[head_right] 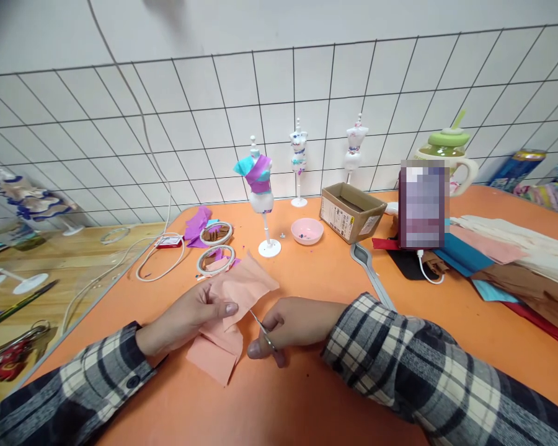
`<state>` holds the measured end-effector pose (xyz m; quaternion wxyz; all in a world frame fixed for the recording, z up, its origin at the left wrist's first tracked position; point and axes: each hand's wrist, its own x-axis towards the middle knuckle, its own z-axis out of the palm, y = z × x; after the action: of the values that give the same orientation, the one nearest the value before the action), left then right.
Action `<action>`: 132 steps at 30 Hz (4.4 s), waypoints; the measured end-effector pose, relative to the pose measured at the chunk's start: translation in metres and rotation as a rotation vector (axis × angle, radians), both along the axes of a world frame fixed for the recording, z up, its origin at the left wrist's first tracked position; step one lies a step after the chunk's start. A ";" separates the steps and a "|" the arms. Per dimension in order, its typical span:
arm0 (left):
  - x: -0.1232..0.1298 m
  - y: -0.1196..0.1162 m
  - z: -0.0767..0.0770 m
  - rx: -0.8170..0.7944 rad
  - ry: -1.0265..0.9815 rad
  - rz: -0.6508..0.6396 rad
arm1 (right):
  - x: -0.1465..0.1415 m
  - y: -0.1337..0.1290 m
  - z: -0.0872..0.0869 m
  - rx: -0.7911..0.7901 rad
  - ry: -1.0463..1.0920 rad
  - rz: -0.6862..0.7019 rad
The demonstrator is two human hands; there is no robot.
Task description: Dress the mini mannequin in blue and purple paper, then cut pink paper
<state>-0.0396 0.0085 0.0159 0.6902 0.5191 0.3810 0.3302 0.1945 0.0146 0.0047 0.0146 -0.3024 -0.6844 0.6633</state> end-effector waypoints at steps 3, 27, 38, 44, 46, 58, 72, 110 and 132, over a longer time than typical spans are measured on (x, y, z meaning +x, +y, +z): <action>-0.001 0.000 0.001 -0.015 0.043 0.054 | -0.001 -0.001 0.003 0.003 0.034 -0.011; -0.011 0.015 0.006 -0.570 -0.072 0.121 | 0.020 0.018 -0.008 -0.648 0.305 0.283; -0.011 0.004 0.010 -0.091 -0.123 -0.080 | 0.008 -0.001 0.007 -0.445 0.160 0.223; -0.011 0.005 0.003 -0.070 -0.086 -0.032 | 0.009 -0.002 0.009 -0.340 0.104 0.094; -0.012 0.006 0.001 -0.064 -0.059 -0.020 | 0.009 -0.002 0.007 -0.329 0.103 0.085; -0.017 0.006 0.005 0.362 0.199 -0.013 | 0.013 0.000 0.005 -0.269 0.189 0.097; -0.015 0.005 0.005 0.338 0.159 -0.052 | 0.006 -0.005 -0.009 -0.264 0.260 0.165; -0.009 0.002 0.005 -0.013 -0.059 -0.321 | -0.007 -0.009 -0.002 -0.156 0.348 0.213; -0.007 -0.002 0.003 0.081 0.103 -0.186 | -0.007 -0.012 0.004 -0.136 0.304 0.261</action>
<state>-0.0462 0.0069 0.0188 0.6757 0.5960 0.3526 0.2529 0.1876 0.0029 0.0083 0.0110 -0.1080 -0.6612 0.7423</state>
